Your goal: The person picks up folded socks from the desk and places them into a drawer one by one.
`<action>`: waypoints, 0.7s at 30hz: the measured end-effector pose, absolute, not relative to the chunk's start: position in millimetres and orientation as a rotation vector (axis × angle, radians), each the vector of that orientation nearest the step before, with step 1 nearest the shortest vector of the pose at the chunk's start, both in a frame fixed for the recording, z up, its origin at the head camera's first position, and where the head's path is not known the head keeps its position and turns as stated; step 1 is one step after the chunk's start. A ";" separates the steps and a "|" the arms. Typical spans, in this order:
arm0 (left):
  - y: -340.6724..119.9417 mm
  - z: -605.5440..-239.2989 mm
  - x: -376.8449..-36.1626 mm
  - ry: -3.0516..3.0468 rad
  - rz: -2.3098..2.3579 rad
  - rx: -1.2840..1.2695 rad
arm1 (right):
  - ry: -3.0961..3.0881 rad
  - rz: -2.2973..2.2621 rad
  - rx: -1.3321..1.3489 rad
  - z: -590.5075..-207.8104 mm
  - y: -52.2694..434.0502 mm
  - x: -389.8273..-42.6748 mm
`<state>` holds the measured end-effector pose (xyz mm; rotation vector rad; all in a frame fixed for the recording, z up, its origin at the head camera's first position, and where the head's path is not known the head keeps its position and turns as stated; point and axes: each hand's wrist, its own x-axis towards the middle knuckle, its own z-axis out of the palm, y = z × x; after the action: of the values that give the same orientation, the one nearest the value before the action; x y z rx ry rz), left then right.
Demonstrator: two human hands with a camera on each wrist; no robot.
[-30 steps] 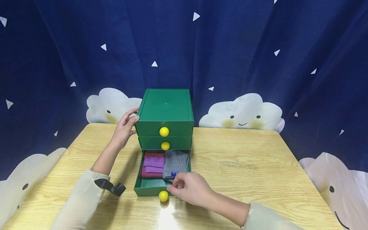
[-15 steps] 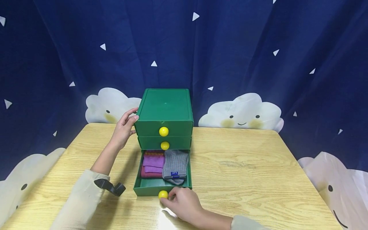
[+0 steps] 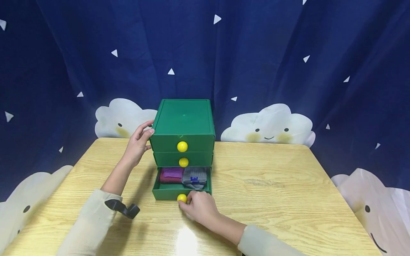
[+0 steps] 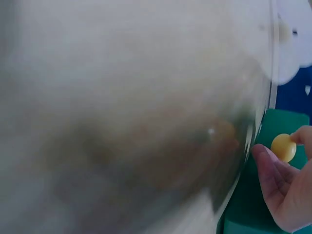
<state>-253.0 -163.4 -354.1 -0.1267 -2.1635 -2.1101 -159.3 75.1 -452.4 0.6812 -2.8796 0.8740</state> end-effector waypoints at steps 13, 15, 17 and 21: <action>-161.9 -356.1 -253.0 -2.165 -2.129 -0.133 | -2.775 0.961 0.524 -461.7 69.4 -217.4; -161.9 -356.2 -253.1 -2.159 -2.131 -0.134 | -2.782 0.985 0.497 -462.2 68.3 -220.6; -162.2 -356.1 -253.2 -2.157 -2.129 -0.129 | -2.800 1.023 0.485 -462.4 67.8 -221.8; -163.1 -355.2 -253.1 -2.165 -2.120 -0.123 | -2.833 1.156 0.468 -458.8 73.6 -220.3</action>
<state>-253.1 -163.1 -355.2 -0.1228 -2.1652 -2.1204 -220.3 73.6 -458.8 0.4684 -2.8334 1.1558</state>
